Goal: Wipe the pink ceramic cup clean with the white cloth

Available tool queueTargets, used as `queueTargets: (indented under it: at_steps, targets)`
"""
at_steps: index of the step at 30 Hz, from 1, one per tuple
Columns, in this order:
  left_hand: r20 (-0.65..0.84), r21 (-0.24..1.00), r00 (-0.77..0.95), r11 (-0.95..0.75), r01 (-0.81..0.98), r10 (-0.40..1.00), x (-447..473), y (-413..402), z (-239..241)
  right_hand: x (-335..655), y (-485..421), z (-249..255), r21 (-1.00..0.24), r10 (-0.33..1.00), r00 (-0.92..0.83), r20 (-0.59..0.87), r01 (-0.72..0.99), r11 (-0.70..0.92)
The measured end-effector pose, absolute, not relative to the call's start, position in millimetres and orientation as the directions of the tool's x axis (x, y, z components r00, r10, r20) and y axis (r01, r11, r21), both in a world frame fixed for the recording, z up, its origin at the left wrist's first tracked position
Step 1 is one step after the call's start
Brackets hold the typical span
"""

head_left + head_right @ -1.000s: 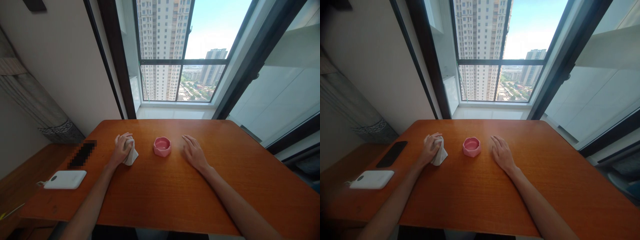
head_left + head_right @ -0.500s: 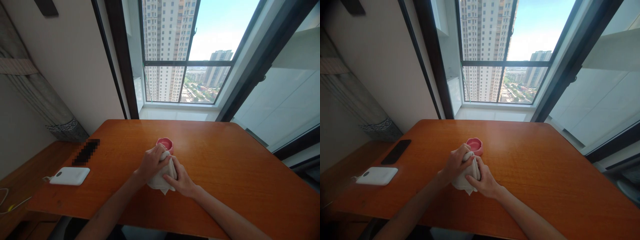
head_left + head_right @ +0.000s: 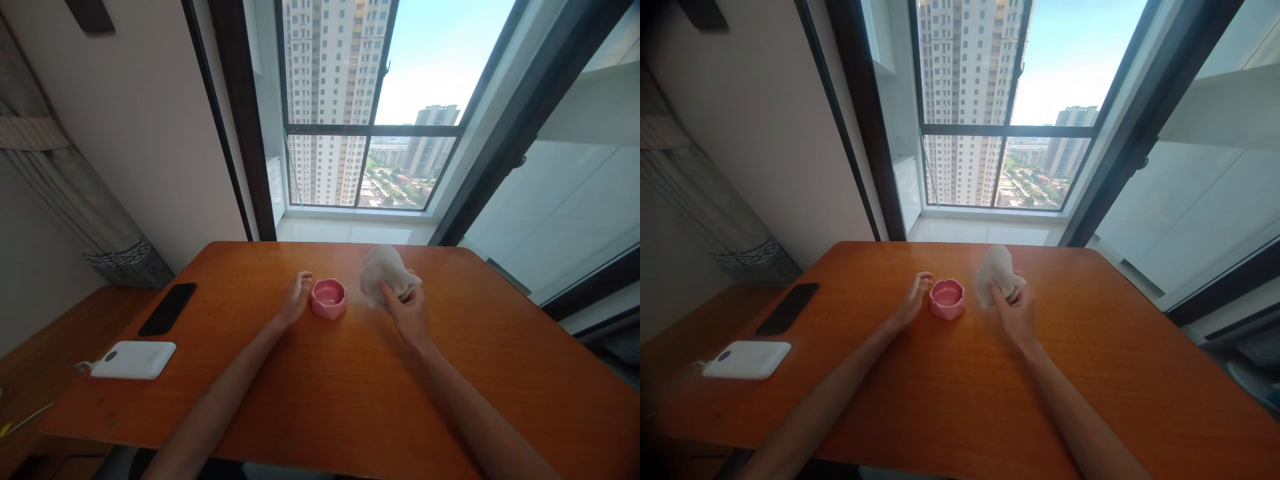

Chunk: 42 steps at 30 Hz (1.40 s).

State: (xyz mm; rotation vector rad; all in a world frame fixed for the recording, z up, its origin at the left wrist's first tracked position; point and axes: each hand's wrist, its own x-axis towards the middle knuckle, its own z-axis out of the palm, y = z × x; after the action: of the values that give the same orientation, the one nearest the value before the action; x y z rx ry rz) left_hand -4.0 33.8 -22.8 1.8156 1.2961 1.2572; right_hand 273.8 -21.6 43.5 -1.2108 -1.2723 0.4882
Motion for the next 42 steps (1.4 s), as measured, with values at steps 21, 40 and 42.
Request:
queueTargets:
  at_steps: [21,40,42]
  targets:
    - [0.311,0.786,0.342,-0.442,0.431,0.887,-6,26,-37,228,13,9,-0.321,0.633,-0.208,0.746,0.72,0.615]
    - [0.319,0.766,0.347,-0.455,0.453,0.882,-5,23,-33,208,10,-19,-0.044,0.512,-0.648,0.564,0.595,0.802]
    - [0.322,0.76,0.355,-0.464,0.456,0.877,-6,22,-33,205,11,-23,-0.176,0.564,-0.571,0.597,0.592,0.786]
